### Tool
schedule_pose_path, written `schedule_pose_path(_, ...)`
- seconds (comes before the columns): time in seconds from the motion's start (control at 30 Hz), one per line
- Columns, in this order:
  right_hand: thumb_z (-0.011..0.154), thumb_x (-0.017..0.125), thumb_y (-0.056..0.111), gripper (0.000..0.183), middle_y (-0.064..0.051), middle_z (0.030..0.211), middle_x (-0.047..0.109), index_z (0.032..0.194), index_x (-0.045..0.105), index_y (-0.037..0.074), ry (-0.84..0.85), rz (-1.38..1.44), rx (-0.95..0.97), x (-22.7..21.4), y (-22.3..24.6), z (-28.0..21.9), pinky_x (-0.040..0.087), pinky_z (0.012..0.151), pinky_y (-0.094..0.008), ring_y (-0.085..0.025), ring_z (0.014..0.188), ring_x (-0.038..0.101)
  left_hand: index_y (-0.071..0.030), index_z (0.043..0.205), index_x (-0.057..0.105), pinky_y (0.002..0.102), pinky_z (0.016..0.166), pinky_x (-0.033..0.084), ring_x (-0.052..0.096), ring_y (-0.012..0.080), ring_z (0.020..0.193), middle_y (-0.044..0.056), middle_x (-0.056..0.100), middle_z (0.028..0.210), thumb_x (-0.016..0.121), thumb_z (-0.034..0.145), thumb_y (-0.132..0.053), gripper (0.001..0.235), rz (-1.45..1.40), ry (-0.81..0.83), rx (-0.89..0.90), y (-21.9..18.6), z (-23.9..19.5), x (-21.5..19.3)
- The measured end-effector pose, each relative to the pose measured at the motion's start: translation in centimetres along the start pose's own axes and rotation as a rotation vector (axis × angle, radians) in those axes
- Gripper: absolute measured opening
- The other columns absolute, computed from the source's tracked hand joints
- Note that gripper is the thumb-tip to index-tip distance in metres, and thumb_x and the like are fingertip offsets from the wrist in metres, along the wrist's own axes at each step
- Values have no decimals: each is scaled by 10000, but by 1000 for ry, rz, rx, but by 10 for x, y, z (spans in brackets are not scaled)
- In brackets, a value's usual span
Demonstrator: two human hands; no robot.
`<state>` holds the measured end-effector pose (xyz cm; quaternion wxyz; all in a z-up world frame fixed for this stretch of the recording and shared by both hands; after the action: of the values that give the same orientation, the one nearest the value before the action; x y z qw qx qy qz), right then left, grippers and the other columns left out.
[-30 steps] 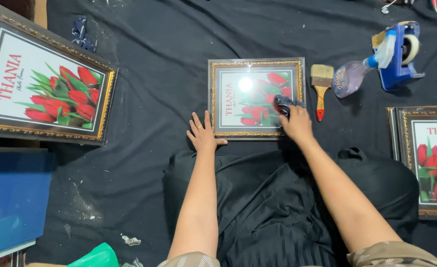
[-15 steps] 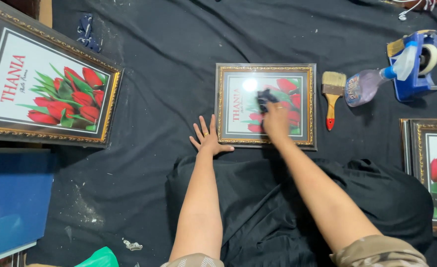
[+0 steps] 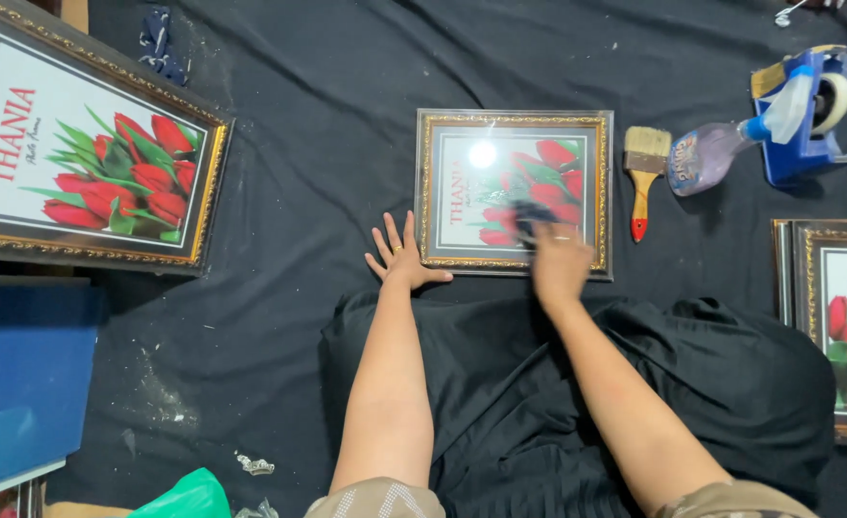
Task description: The person cleans a framed picture of red tulips by wiping it with a cloth, dusting with a brush, and spraying a cleaning solution. The person handles the frame, cloth, brush, and spray bottle while sitting on the floor.
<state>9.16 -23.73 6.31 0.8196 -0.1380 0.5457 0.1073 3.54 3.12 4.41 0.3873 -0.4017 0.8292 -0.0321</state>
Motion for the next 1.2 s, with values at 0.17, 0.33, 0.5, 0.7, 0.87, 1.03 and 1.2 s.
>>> schedule_pose_path(0.17, 778, 741, 28, 388, -82, 1112, 630, 1149, 748, 140, -11, 129, 222, 69, -36, -38, 496, 816, -427, -325, 1018, 609, -430, 1618, -148, 688, 1179, -106, -275, 341, 1534, -11, -343, 1664, 960, 635, -450, 1482, -13, -13, 2, 1, 2, 3)
schedule_pose_path(0.33, 765, 705, 72, 402, -127, 1101, 641, 1165, 721, 101, 126, 380, 163, 39, 46, -21, 533, 840, -483, -391, 992, 641, -425, 1619, -148, 687, 1178, -116, -281, 340, 1532, -8, -344, 1663, 961, 633, -450, 1484, -19, -14, -1, 1, 2, 3)
schedule_pose_path(0.5, 820, 699, 176, 411, -44, 1150, 639, 1229, 693, 219, 155, 485, -210, 53, 137, -19, 527, 928, -396, -312, 1126, 626, -502, 1577, -179, 705, 1174, -90, -288, 332, 1522, -55, -381, 1634, 976, 597, -411, 1518, 38, -44, -12, 16, 34, 24)
schedule_pose_path(0.7, 879, 667, 104, 344, -16, 1100, 651, 1206, 699, 206, 140, 587, -406, 35, 151, -4, 510, 915, -335, -256, 1127, 615, -486, 1612, -77, 662, 1185, -27, -106, 284, 1590, -69, -178, 1733, 652, 896, -373, 1027, 484, -716, -7, 39, 61, 74)
schedule_pose_path(0.87, 905, 650, 178, 321, 70, 1107, 628, 1186, 691, 329, 160, 467, -384, 37, 89, -11, 518, 856, -346, -201, 1064, 600, -514, 1583, -172, 689, 1169, -98, -280, 319, 1532, -71, -353, 1652, 967, 599, -515, 1505, 3, -72, 11, 13, 25, 18)
schedule_pose_path(1.03, 950, 671, 200, 271, 59, 1148, 653, 1147, 716, 381, 263, 384, -102, 25, 11, -8, 594, 810, -392, -263, 1022, 659, -479, 1601, -137, 696, 1168, -113, -280, 325, 1535, -46, -337, 1663, 984, 564, -483, 1528, -30, -27, 5, 9, 15, 12)
schedule_pose_path(1.2, 915, 722, 75, 332, -127, 1142, 527, 1238, 739, 149, -111, 118, 401, 62, -50, -25, 568, 686, -463, -368, 966, 569, -470, 1608, -130, 700, 1156, -140, -285, 330, 1534, -36, -325, 1671, 991, 540, -490, 1548, -44, -27, 8, 9, 15, 10)
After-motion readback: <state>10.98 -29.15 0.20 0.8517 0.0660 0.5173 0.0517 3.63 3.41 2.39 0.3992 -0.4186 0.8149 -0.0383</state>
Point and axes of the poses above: each hand's wrist, its own z-axis towards the middle knuckle, its own x-axis out of the palm, y = z × x, the point moved 3 cm from there along z, towards the middle knuckle
